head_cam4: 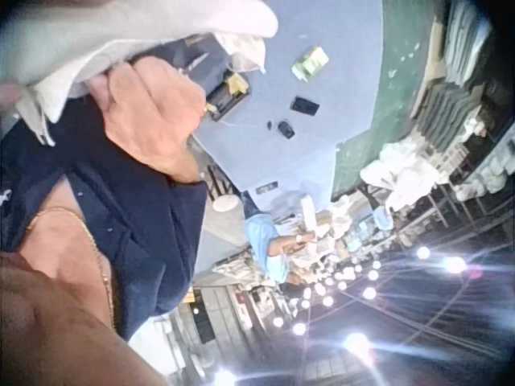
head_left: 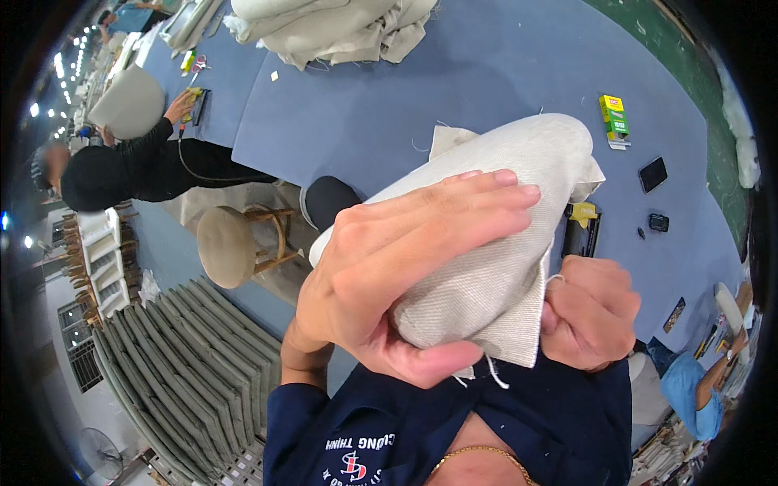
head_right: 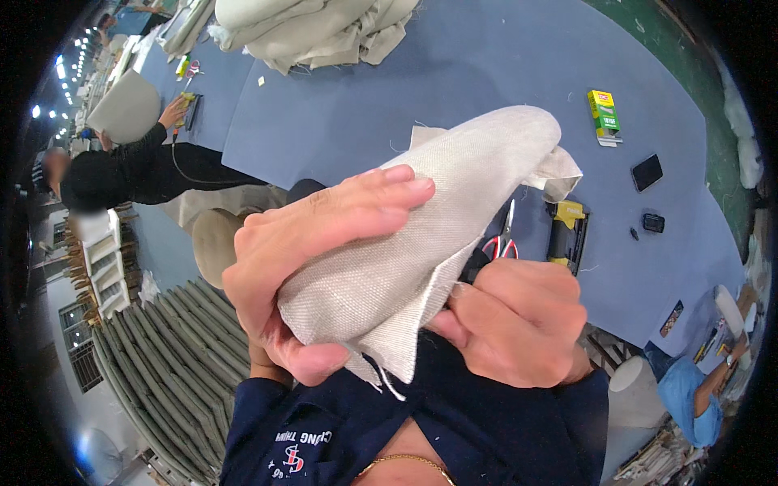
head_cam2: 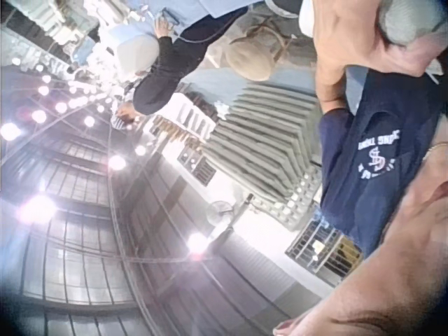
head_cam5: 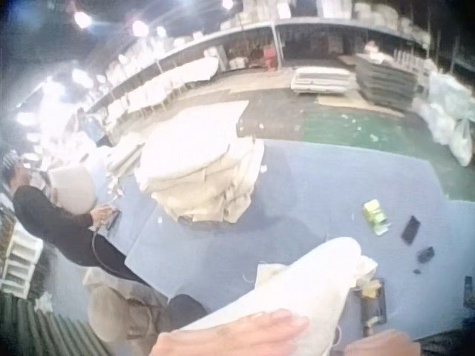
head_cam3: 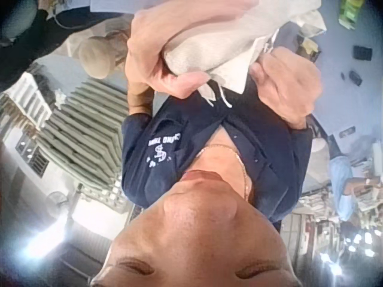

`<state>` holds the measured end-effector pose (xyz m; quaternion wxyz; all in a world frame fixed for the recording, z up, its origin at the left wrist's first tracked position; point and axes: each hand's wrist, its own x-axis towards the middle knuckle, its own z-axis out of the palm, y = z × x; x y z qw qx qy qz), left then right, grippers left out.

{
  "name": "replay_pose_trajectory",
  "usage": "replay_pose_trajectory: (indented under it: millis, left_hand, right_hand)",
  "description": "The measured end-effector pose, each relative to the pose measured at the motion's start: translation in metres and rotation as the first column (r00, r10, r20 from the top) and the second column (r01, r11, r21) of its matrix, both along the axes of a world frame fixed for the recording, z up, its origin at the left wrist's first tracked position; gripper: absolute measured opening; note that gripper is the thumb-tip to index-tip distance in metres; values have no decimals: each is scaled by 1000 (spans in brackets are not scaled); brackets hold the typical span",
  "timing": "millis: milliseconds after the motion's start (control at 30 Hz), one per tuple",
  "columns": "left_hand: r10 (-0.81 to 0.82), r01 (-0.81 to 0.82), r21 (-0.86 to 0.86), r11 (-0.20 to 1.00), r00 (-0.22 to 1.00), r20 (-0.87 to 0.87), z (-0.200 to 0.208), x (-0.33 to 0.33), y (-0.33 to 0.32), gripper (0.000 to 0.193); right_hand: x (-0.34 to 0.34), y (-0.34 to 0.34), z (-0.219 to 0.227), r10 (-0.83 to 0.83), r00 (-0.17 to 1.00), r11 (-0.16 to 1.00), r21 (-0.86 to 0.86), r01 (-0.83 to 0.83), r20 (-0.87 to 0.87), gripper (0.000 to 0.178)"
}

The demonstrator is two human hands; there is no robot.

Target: The person is upholstering a chair armrest, using a staple gun to secure white fabric to the frame. They also use scissors to trim excess material and a screwdriver to adjust the fabric fit. The process involves folding, pulling, and stapling the fabric to ensure a smooth finish.

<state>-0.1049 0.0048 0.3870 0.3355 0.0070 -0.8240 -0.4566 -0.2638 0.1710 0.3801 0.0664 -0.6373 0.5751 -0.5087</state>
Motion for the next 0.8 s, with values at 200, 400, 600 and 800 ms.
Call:
replay_pose_trajectory:
  millis: [200,400,600,800]
  left_hand:
    - [96,-91,-34,995,972,214,13,11,17,87]
    - [133,-131,-27,991,935,328,22,14,40,73]
    - [157,-186,65,980,938,310,18,19,47,76]
    - [167,-192,60,980,942,291,14,18,55,81]
  right_hand:
    - [-11,18,10,-31,997,996,79,37,-74,28]
    - [-3,20,0,5,992,996,-88,-16,-130,30]
    - [-2,14,5,38,989,996,-77,-50,-142,31]
    - [-14,22,7,106,975,992,-45,-117,-197,30]
